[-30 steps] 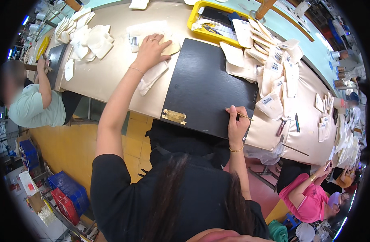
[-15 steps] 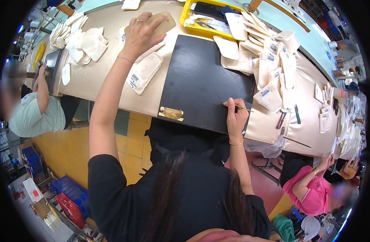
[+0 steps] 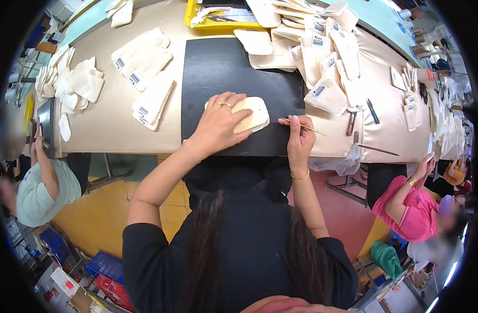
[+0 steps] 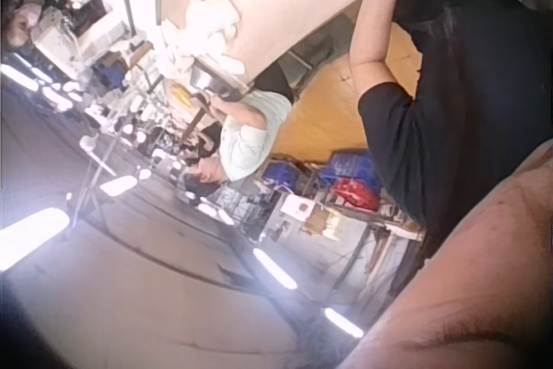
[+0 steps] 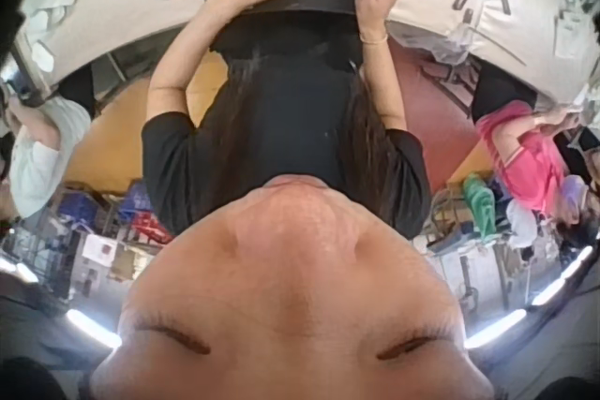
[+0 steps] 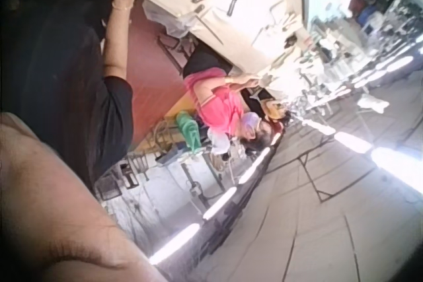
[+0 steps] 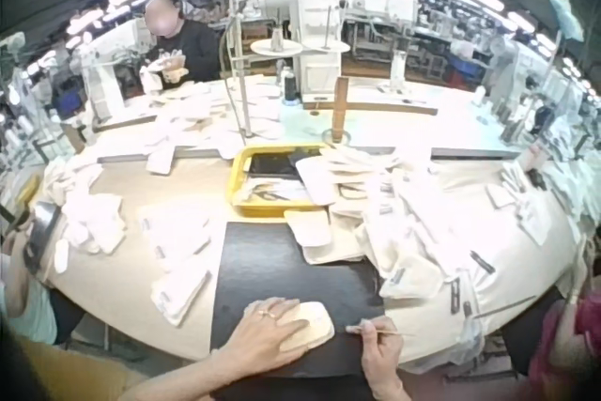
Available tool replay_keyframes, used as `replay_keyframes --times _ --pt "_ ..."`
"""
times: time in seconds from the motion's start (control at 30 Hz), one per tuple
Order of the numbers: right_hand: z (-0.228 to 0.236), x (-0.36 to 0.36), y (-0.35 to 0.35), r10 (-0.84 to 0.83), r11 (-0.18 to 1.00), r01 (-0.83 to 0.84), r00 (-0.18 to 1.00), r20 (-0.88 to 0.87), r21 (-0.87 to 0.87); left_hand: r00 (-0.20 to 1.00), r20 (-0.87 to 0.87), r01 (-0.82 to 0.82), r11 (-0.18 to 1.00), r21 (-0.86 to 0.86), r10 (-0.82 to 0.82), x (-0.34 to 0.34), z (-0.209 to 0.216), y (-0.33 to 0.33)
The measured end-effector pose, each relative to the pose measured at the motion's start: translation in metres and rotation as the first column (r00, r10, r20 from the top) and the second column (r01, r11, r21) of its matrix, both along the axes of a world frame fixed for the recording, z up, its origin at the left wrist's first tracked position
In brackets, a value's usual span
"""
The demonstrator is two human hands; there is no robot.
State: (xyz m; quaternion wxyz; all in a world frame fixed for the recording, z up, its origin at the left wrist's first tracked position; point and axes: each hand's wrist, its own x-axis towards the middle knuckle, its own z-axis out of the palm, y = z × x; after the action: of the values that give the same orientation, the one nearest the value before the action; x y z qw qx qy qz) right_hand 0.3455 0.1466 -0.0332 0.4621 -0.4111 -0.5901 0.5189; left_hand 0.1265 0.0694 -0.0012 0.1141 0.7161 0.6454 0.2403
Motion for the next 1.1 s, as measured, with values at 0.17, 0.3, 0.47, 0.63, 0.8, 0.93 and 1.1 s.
replay_keyframes --times 0.17,0.3,0.47,0.63,0.8,0.93,1.1 --pt "0.0 -0.003 0.0 0.043 0.994 -0.051 0.996 0.082 0.101 1.0 0.017 -0.01 1.0 0.001 0.01 -0.009 0.002 -0.004" --pt "-0.001 -0.008 0.0 0.091 0.977 -0.116 0.986 0.14 0.176 0.997 0.063 -0.027 0.996 -0.09 0.033 -0.008 0.012 -0.001" --pt "0.0 -0.012 -0.001 0.113 0.965 -0.149 0.979 0.169 0.218 0.998 -0.054 -0.023 1.0 -0.002 0.023 0.003 0.02 -0.015" --pt "0.0 -0.013 -0.002 0.12 0.969 -0.157 0.974 0.194 0.19 0.998 -0.041 -0.053 0.999 0.004 0.053 0.008 0.003 -0.015" --pt "0.002 -0.013 -0.001 0.118 0.968 -0.159 0.97 0.212 0.191 0.999 0.001 -0.032 0.999 -0.01 0.032 0.008 -0.007 -0.014" --pt "0.002 -0.013 -0.001 0.114 0.97 -0.155 0.972 0.207 0.19 0.999 -0.018 -0.027 1.0 -0.004 0.027 0.01 -0.006 -0.013" --pt "0.0 -0.013 -0.001 0.095 0.969 -0.146 0.965 0.244 0.199 0.999 -0.05 -0.013 1.0 -0.014 0.012 0.009 -0.006 -0.012"
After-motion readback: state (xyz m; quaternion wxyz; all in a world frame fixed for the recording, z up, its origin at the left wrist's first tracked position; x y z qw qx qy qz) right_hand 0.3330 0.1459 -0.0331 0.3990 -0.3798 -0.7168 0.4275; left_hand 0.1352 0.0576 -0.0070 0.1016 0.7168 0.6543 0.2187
